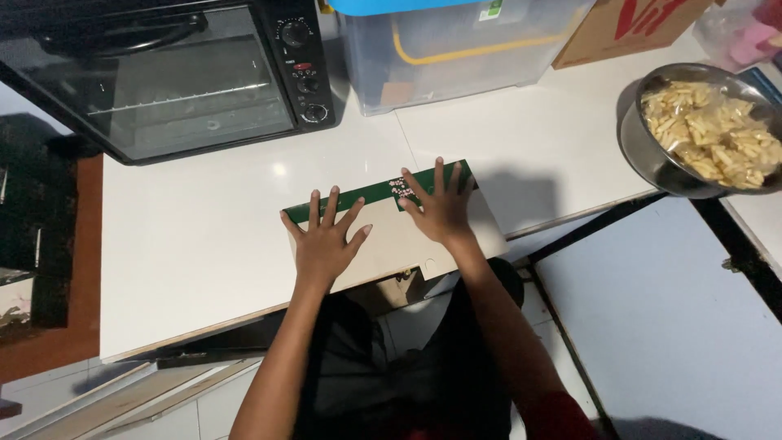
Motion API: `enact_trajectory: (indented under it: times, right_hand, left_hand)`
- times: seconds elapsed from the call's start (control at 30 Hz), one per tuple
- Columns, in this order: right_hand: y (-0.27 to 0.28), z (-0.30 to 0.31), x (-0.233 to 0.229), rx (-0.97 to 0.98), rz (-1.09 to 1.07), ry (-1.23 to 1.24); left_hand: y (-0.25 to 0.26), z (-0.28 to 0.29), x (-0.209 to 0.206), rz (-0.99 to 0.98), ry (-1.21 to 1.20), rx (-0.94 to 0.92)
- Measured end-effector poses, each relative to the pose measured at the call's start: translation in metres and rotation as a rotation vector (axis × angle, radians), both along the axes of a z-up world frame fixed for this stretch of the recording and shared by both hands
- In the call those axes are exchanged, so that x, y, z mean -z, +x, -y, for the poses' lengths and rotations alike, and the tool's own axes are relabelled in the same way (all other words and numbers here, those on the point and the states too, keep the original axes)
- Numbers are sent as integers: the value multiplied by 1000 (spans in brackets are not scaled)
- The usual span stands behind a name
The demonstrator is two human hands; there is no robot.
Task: Assembling a cardboard box by folding and tucking flaps from a flat template.
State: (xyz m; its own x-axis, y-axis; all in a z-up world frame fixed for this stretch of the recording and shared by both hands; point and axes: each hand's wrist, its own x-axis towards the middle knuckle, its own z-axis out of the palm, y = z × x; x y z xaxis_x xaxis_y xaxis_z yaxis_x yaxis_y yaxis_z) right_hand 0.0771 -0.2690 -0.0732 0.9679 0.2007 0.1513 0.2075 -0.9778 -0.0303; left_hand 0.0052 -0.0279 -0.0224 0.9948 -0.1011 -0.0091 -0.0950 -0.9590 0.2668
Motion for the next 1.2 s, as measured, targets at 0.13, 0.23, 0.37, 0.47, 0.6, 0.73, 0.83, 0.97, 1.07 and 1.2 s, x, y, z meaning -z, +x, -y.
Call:
enact_trajectory:
  times: [0.13,0.23,0.37,0.47,0.6,0.73,0.83,0.97,1.07,1.2]
  right_hand:
    - [-22,-35,-54,-17,-344,24]
    - [-29,-39,-73,-54,-418,29]
    - [-30,-32,-72,-86,-421,-3]
    - [-23,-16,-53,-124,-376,-33]
    - [-12,20,-26,-141,-66,5]
    - [-10,46,-11,-105,63,73]
    - [-13,61,17,-5,224,73]
    - [-36,59,27,166,478,-29]
    - [-55,48,-9,328,-80,221]
    - [-99,55,-34,24,-133,383]
  left_hand:
    - [-2,1,-1,43,-22,0]
    - [0,0,4,7,3,-2]
    - [1,-1,7,9,6,-1]
    - [2,-3,7,7,1,2]
    - [1,-5,6,18,-33,17]
    - [0,-8,-1,136,-248,63]
    - [-40,-6,-25,510,-340,95]
    - [-93,-2,1,529,-607,56]
    - [-117,-2,16,608,-592,219]
    - [-115,-16,10,615,-407,309]
